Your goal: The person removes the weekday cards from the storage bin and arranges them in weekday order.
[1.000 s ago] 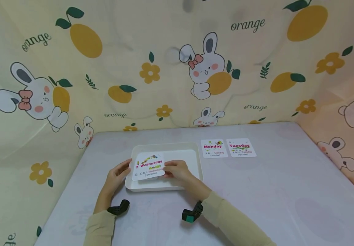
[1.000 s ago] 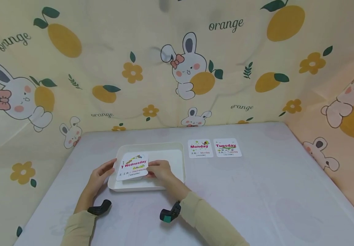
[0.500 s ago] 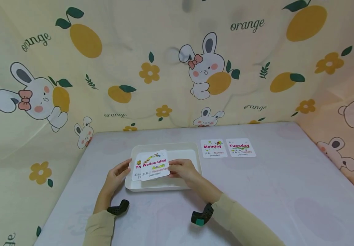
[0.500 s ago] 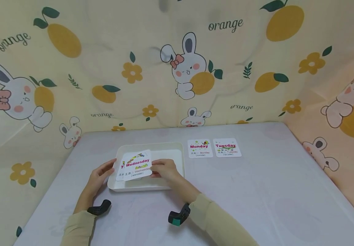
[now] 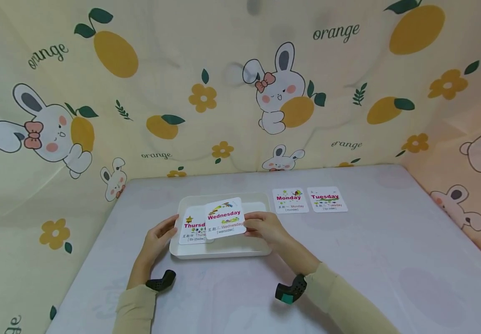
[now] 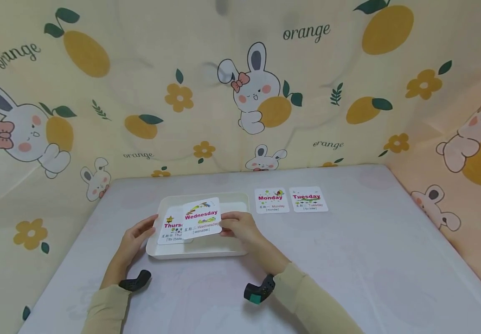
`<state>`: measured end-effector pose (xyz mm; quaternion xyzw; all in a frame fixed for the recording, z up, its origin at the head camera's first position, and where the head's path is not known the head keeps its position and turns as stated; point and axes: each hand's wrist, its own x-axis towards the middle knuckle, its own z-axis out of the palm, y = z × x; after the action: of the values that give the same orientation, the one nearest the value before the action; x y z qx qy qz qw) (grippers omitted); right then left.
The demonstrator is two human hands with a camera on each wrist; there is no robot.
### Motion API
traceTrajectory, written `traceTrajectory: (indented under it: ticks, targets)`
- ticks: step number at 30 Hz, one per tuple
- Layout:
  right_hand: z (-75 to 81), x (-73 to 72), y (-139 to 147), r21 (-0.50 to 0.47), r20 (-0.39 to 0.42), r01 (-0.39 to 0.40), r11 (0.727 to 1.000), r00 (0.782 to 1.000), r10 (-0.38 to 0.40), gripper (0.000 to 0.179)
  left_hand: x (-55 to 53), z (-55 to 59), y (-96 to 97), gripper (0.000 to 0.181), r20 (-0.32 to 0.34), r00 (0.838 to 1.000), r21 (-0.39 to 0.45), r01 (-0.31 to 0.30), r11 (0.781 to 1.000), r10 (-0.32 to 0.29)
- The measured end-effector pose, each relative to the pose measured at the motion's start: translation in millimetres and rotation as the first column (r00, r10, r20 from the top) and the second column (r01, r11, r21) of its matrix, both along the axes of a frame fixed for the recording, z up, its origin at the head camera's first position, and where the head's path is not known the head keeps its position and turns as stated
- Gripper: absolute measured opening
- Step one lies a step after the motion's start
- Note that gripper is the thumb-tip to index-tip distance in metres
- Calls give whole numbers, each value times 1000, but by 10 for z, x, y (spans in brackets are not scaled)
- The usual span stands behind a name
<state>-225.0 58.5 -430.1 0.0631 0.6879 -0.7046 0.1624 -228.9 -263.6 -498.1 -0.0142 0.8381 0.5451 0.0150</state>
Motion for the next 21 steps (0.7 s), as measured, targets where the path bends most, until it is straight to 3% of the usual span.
traceTrajectory:
  ticks: [21]
  targets:
    - [28,54,499,46,-2,-26,999,1000,26,37,1,14,3,48,19,1000,-3,-11,1000,11]
